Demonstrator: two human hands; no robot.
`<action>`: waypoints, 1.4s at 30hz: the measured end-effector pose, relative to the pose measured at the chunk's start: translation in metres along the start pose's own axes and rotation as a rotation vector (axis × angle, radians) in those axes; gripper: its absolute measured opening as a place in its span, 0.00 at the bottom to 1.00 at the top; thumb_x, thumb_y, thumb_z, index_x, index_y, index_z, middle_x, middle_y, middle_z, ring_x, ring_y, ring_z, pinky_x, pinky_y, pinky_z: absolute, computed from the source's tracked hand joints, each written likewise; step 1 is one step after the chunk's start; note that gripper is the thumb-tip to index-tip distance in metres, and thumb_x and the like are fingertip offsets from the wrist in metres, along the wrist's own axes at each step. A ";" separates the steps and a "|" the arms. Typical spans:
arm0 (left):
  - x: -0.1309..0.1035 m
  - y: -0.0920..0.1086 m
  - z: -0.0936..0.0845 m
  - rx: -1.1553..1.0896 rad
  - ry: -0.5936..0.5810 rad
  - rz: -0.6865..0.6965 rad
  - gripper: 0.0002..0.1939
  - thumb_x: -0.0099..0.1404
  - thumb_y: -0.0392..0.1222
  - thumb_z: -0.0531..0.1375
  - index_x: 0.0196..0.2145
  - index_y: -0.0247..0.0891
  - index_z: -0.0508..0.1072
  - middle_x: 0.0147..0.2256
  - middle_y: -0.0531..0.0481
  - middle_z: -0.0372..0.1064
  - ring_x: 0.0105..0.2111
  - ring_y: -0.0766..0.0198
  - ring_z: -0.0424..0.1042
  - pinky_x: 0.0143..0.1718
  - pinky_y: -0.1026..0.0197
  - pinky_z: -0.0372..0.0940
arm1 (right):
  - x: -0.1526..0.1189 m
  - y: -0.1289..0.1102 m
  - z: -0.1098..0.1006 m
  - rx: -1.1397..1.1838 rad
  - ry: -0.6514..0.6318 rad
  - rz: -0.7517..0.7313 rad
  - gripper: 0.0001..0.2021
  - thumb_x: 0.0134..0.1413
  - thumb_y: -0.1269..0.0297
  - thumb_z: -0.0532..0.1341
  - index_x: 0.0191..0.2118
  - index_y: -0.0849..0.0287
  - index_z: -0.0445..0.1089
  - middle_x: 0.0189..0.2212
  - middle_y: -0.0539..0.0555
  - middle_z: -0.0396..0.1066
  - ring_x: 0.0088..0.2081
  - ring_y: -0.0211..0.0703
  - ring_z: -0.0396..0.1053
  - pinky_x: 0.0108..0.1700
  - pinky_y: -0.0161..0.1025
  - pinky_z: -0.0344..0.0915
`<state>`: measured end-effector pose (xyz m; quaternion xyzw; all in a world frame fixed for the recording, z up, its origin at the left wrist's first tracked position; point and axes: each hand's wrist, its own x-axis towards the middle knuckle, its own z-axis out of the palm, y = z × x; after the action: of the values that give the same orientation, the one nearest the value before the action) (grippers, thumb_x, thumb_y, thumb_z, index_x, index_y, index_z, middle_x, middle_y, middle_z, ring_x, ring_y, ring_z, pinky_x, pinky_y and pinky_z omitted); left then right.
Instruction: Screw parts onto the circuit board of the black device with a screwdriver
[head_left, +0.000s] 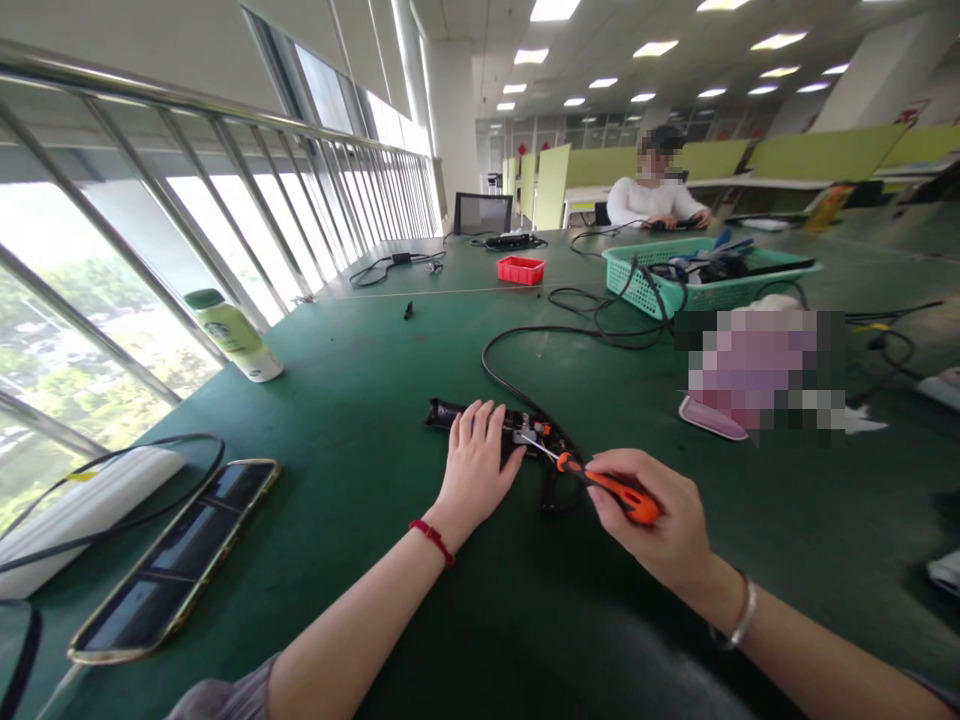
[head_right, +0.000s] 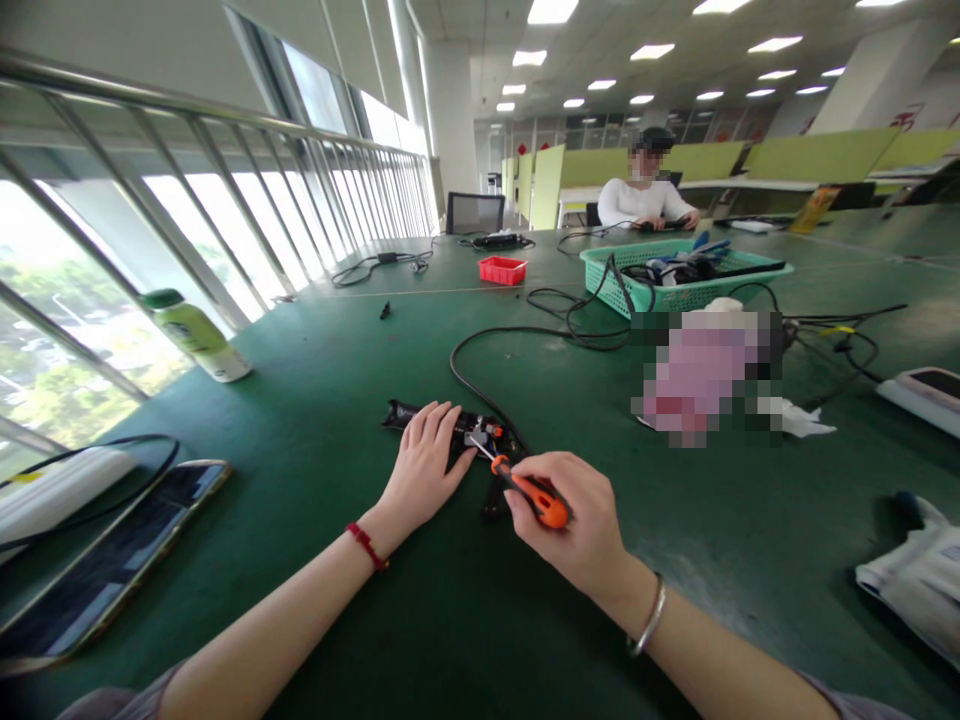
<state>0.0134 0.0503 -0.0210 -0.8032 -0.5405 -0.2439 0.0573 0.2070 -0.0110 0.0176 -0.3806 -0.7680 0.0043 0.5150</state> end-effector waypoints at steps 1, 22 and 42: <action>0.000 0.000 0.000 0.002 -0.002 0.000 0.24 0.64 0.47 0.51 0.55 0.32 0.57 0.55 0.37 0.57 0.58 0.49 0.51 0.58 0.43 0.50 | 0.000 0.000 0.000 0.001 0.006 0.005 0.07 0.48 0.71 0.59 0.35 0.56 0.65 0.28 0.50 0.72 0.27 0.39 0.71 0.29 0.35 0.69; 0.000 0.001 -0.001 0.007 -0.016 -0.008 0.25 0.64 0.46 0.52 0.55 0.31 0.57 0.55 0.36 0.57 0.59 0.48 0.51 0.58 0.43 0.49 | -0.004 0.004 0.004 0.060 0.062 -0.020 0.17 0.46 0.73 0.59 0.44 0.56 0.62 0.31 0.52 0.69 0.31 0.41 0.70 0.30 0.37 0.69; 0.000 0.000 -0.001 0.004 -0.010 -0.002 0.25 0.64 0.46 0.52 0.55 0.32 0.57 0.55 0.37 0.58 0.58 0.49 0.51 0.58 0.43 0.50 | 0.005 0.004 -0.010 0.021 0.033 -0.025 0.07 0.50 0.74 0.56 0.29 0.59 0.70 0.23 0.50 0.74 0.22 0.36 0.69 0.24 0.33 0.65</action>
<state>0.0135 0.0499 -0.0202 -0.8037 -0.5422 -0.2388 0.0557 0.2162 -0.0090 0.0245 -0.3656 -0.7641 -0.0004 0.5315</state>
